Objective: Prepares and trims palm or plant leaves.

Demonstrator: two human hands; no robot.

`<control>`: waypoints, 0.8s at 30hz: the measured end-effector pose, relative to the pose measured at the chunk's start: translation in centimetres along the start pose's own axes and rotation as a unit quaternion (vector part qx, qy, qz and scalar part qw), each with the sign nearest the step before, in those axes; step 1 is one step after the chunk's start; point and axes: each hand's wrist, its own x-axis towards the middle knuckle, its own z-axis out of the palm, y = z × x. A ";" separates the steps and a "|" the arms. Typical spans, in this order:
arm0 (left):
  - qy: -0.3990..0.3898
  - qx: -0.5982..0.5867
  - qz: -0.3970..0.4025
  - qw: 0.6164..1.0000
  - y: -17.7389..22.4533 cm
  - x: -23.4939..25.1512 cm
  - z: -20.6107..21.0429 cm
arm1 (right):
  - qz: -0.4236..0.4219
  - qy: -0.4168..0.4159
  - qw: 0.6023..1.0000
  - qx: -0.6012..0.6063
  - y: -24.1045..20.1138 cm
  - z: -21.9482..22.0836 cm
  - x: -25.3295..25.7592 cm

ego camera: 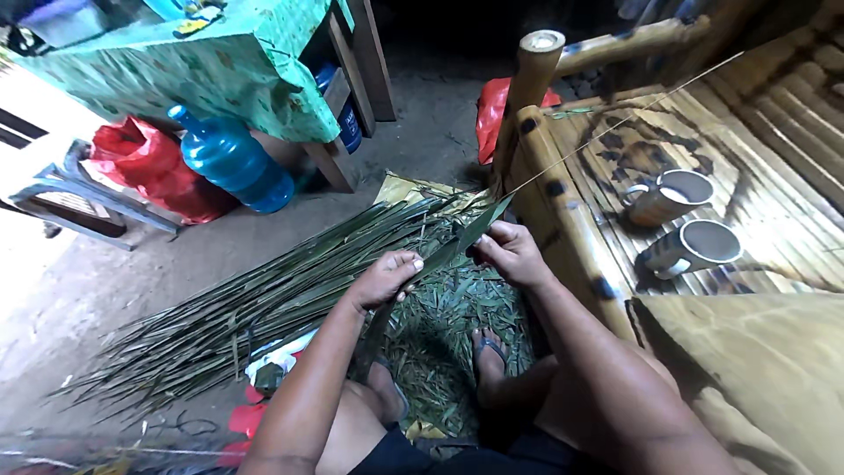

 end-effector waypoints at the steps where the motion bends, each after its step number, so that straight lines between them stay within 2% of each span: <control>1: -0.003 0.001 0.000 1.000 0.0 -0.1 0.0 | -0.007 0.009 1.000 -0.004 -0.1 -0.3 0.1; 5: 0.002 0.009 -0.008 1.000 -0.1 -0.5 -0.1 | -0.013 0.063 0.998 0.004 -0.5 -2.1 0.4; 10: 0.034 0.030 -0.013 0.999 -0.4 -1.0 -0.3 | 0.025 0.142 0.989 0.023 -1.4 -3.4 0.6; 14: 0.052 0.050 -0.008 0.997 -0.2 -0.7 0.0 | 0.073 0.076 0.992 0.070 -0.5 -0.4 0.1; 17: 0.046 0.058 -0.016 0.997 -0.3 -0.3 -0.2 | 0.073 0.025 0.994 0.082 0.1 0.9 -0.1; 24: -0.035 0.055 -0.033 0.997 -0.1 -0.1 -0.5 | 0.015 0.031 0.997 0.064 0.2 -0.5 0.2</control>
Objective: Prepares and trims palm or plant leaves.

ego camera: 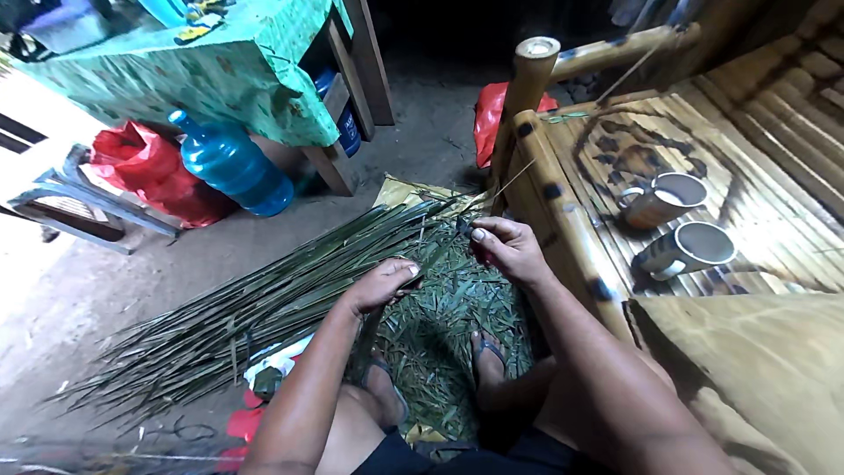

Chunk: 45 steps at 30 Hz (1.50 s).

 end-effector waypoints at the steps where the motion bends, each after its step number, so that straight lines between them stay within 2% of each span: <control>1: -0.007 0.003 -0.007 1.000 0.1 -0.1 0.0 | -0.004 0.009 1.000 -0.005 -0.2 -0.3 0.1; 5: -0.001 0.016 -0.027 0.999 -0.1 -0.6 -0.3 | 0.005 0.070 0.997 -0.016 -1.6 -2.6 0.5; 10: 0.029 0.017 -0.032 0.999 -0.3 -0.7 -0.3 | 0.000 0.154 0.986 0.072 -2.2 -4.3 0.9; 13: 0.047 0.020 -0.054 0.997 -0.1 -0.6 0.0 | 0.065 0.187 0.979 0.056 -2.4 -3.3 0.7; 16: 0.049 0.024 -0.058 0.997 0.1 -0.3 0.4 | 0.137 0.132 0.981 0.045 -1.4 -0.6 0.1; 19: 0.047 0.009 -0.051 0.998 0.3 -0.2 0.6 | 0.159 0.082 0.981 0.079 -0.4 0.7 0.1; 23: 0.019 -0.026 -0.037 0.999 -0.3 -0.6 -0.4 | 0.166 0.138 0.974 0.070 -1.2 -1.2 0.7; 26: 0.022 -0.021 -0.032 0.999 -0.5 -0.5 -0.4 | 0.133 0.160 0.975 0.076 -1.7 -1.6 0.6; 30: 0.071 -0.022 -0.011 0.997 -0.1 -0.1 -0.1 | 0.095 0.068 0.992 0.057 -1.1 0.8 -0.3; 34: 0.067 -0.028 0.001 0.997 0.0 0.0 -0.2 | 0.066 -0.060 0.996 0.024 0.3 3.5 -1.4; 36: 0.059 -0.034 -0.004 0.998 -0.1 0.0 -0.1 | 0.062 -0.097 0.993 0.015 0.6 4.3 -1.9; 45: 0.034 -0.060 -0.002 0.998 0.0 -0.3 -0.4 | 0.003 -0.031 0.999 -0.019 0.5 1.1 -0.6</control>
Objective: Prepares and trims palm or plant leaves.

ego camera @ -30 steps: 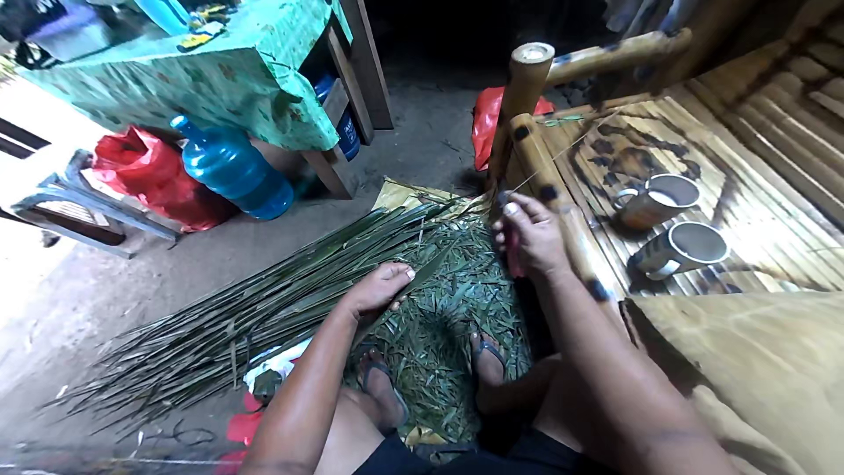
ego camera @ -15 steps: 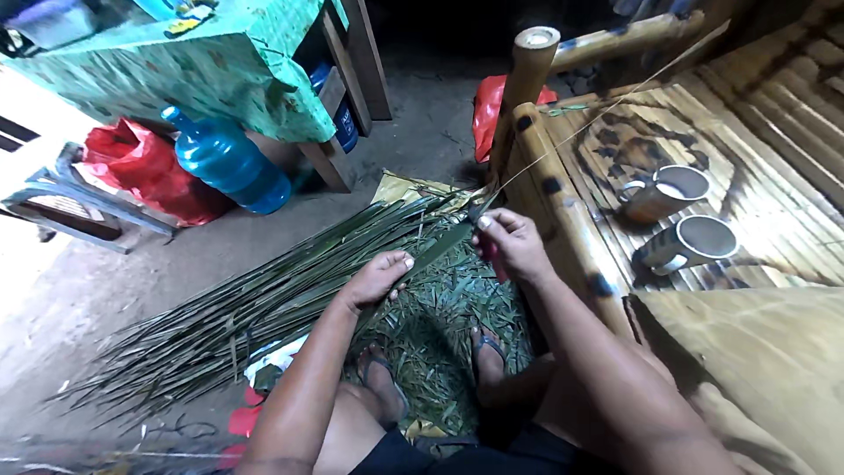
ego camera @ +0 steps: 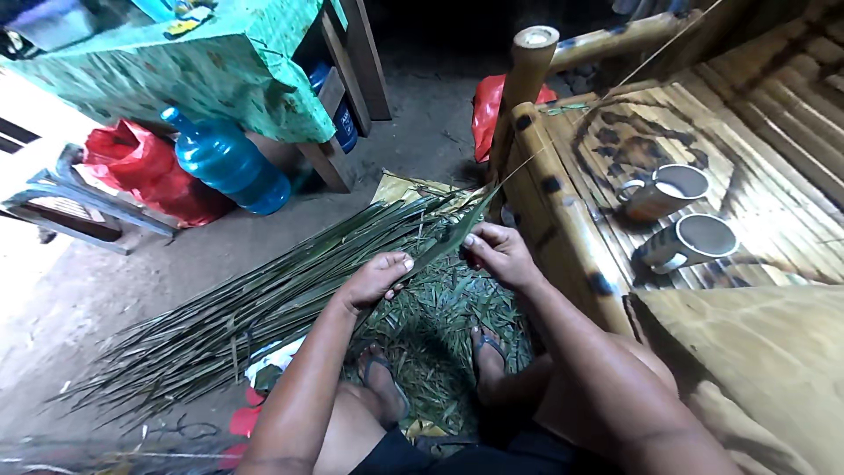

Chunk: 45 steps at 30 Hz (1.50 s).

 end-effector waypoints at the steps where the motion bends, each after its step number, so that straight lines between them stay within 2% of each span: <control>1: 0.000 0.001 0.001 1.000 0.1 -0.2 0.0 | -0.005 0.015 1.000 0.002 -0.1 -0.5 0.2; 7: 0.016 0.019 -0.001 1.000 0.4 -0.4 0.1 | 0.003 0.110 0.994 -0.001 -0.8 -2.1 0.6; 13: 0.035 0.040 -0.009 0.999 0.4 -0.2 0.2 | 0.031 0.222 0.973 0.057 -1.4 -4.3 1.2; 16: 0.051 0.030 -0.007 0.998 0.4 0.2 0.4 | 0.056 0.166 0.984 0.039 -1.8 -2.8 0.9; 22: 0.060 0.035 0.010 0.998 0.5 1.0 0.3 | 0.099 -0.054 0.992 0.063 1.2 4.8 -1.2; 24: 0.053 0.033 0.017 0.998 0.4 1.1 0.2 | 0.105 -0.086 0.988 0.071 1.5 5.6 -1.6; 32: 0.024 0.014 0.018 0.999 0.5 1.0 0.4 | 0.041 0.002 0.999 0.035 1.2 2.6 -0.2; 38: 0.031 0.030 0.008 0.999 0.9 0.2 0.8 | 0.023 0.020 0.999 0.021 0.8 1.0 0.2; 45: 0.064 0.110 0.020 0.992 1.0 -0.6 0.9 | 0.070 0.132 0.989 0.012 -0.2 -1.7 0.8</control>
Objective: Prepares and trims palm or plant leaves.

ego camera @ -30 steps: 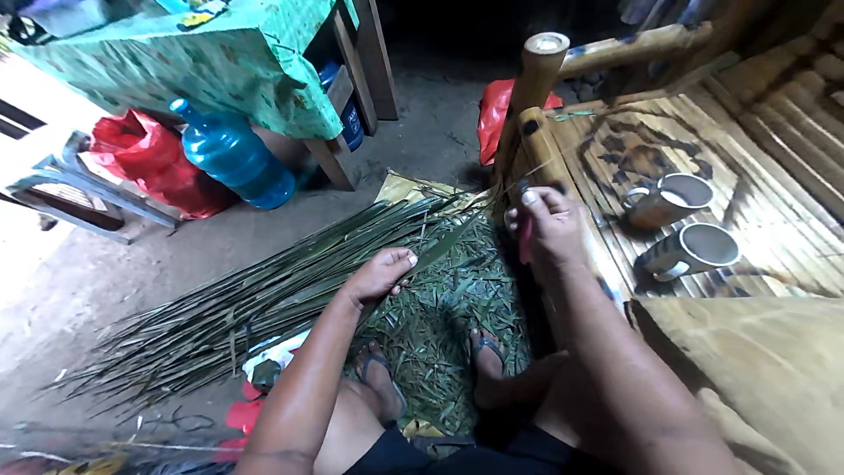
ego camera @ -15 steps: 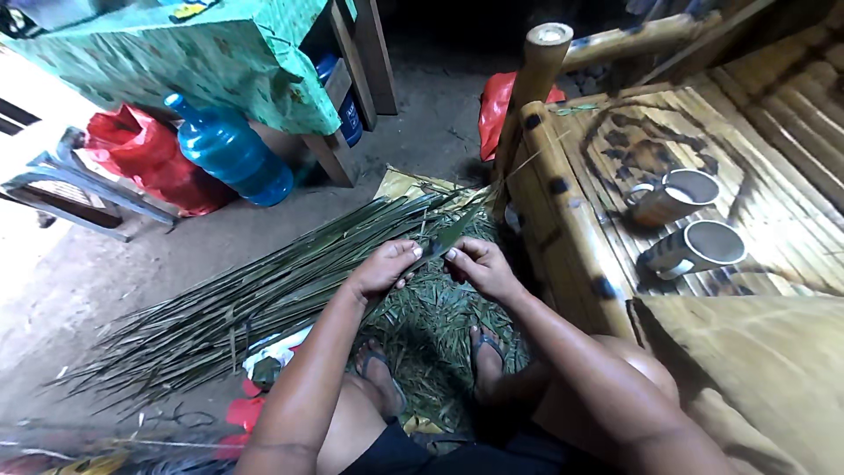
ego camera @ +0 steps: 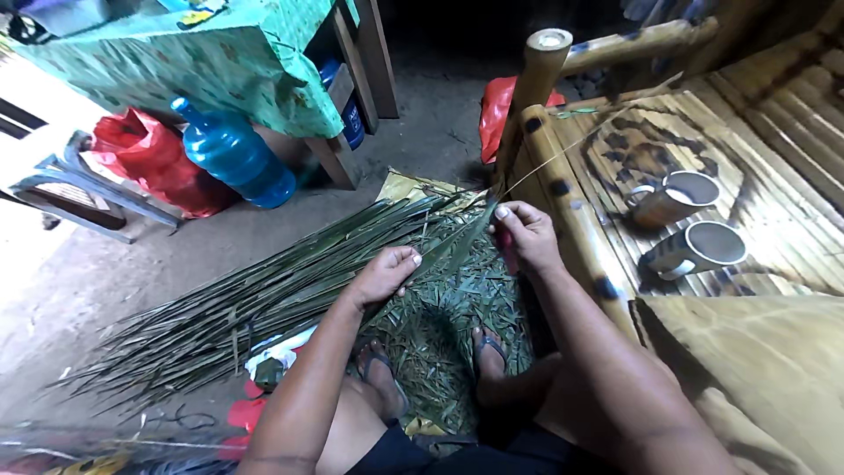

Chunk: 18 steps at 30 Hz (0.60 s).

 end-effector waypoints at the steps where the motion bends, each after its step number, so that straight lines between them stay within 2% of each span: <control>1: 0.002 0.002 -0.001 1.000 -0.1 -0.1 -0.1 | 0.017 0.022 1.000 0.009 -0.2 -0.2 0.1; 6: 0.032 0.043 0.021 0.998 -0.5 0.0 0.2 | 0.062 0.094 0.993 0.025 -0.6 -0.4 0.4; 11: 0.057 0.118 0.014 0.991 -0.6 -0.1 0.1 | 0.105 0.181 0.973 0.096 -1.0 -2.6 1.5; 13: 0.060 0.129 0.015 0.990 -0.8 0.1 0.0 | 0.118 0.157 0.976 0.092 -1.6 -2.3 1.1; 18: 0.070 0.135 0.040 0.987 -1.0 0.6 0.3 | 0.160 -0.001 0.984 0.078 -0.3 1.6 -0.8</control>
